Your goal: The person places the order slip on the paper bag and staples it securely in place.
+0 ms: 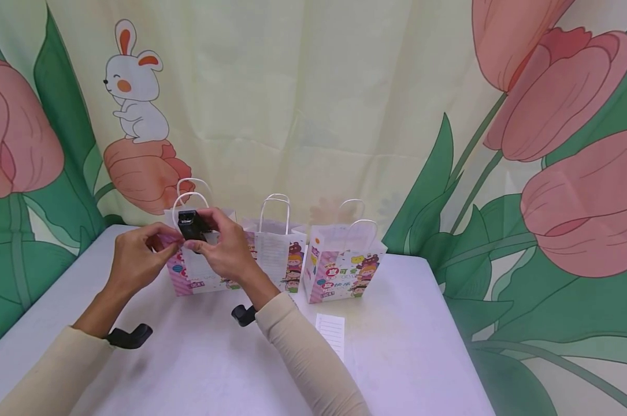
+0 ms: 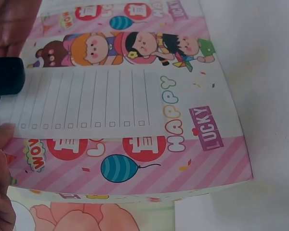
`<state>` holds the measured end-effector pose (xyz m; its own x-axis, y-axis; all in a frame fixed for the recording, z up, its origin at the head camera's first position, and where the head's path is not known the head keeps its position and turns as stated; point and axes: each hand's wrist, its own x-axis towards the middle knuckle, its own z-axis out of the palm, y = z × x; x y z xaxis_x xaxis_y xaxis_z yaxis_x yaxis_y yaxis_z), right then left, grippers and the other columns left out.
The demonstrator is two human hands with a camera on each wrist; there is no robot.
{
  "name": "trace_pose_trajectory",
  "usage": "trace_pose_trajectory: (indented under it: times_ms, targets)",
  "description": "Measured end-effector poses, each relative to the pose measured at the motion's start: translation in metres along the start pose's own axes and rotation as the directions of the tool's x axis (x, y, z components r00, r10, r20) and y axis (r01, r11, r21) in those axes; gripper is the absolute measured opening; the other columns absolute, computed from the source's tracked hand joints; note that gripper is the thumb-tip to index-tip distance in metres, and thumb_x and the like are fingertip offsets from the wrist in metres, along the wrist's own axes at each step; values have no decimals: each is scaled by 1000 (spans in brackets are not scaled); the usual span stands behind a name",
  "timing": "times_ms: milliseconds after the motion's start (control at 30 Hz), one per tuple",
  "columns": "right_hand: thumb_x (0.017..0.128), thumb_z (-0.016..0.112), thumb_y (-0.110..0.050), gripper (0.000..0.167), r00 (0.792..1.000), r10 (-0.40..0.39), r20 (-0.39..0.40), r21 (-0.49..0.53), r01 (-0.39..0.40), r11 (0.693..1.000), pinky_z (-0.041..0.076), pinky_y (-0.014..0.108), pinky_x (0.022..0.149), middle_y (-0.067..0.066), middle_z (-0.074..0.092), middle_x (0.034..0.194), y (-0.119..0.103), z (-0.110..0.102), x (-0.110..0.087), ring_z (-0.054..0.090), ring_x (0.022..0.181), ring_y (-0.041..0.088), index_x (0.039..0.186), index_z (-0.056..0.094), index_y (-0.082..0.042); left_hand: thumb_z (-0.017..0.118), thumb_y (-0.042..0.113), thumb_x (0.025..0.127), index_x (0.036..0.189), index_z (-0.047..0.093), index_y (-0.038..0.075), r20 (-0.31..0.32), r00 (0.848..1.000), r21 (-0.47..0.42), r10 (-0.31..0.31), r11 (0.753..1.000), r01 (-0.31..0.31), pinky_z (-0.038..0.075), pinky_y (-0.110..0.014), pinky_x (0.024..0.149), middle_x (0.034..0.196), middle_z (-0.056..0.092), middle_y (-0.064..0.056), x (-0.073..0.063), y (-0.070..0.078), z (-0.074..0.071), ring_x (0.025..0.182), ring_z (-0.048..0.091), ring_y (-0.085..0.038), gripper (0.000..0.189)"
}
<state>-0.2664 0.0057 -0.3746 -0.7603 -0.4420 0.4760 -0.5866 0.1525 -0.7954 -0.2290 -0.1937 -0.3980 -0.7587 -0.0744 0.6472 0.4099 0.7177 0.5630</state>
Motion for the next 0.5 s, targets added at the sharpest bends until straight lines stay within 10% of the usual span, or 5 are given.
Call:
trace_pose_trajectory:
  times_ms: [500]
  targets:
    - [95, 77, -14, 58, 997, 69, 31, -75, -66, 995, 55, 27, 107, 9, 68, 140, 1, 1, 4, 67, 129, 22, 148, 54, -12, 87, 9, 87, 100, 81, 7, -3, 1000, -10, 11, 1000, -11, 51, -20, 59, 76, 75, -9, 2, 0, 2, 63, 61, -19, 15]
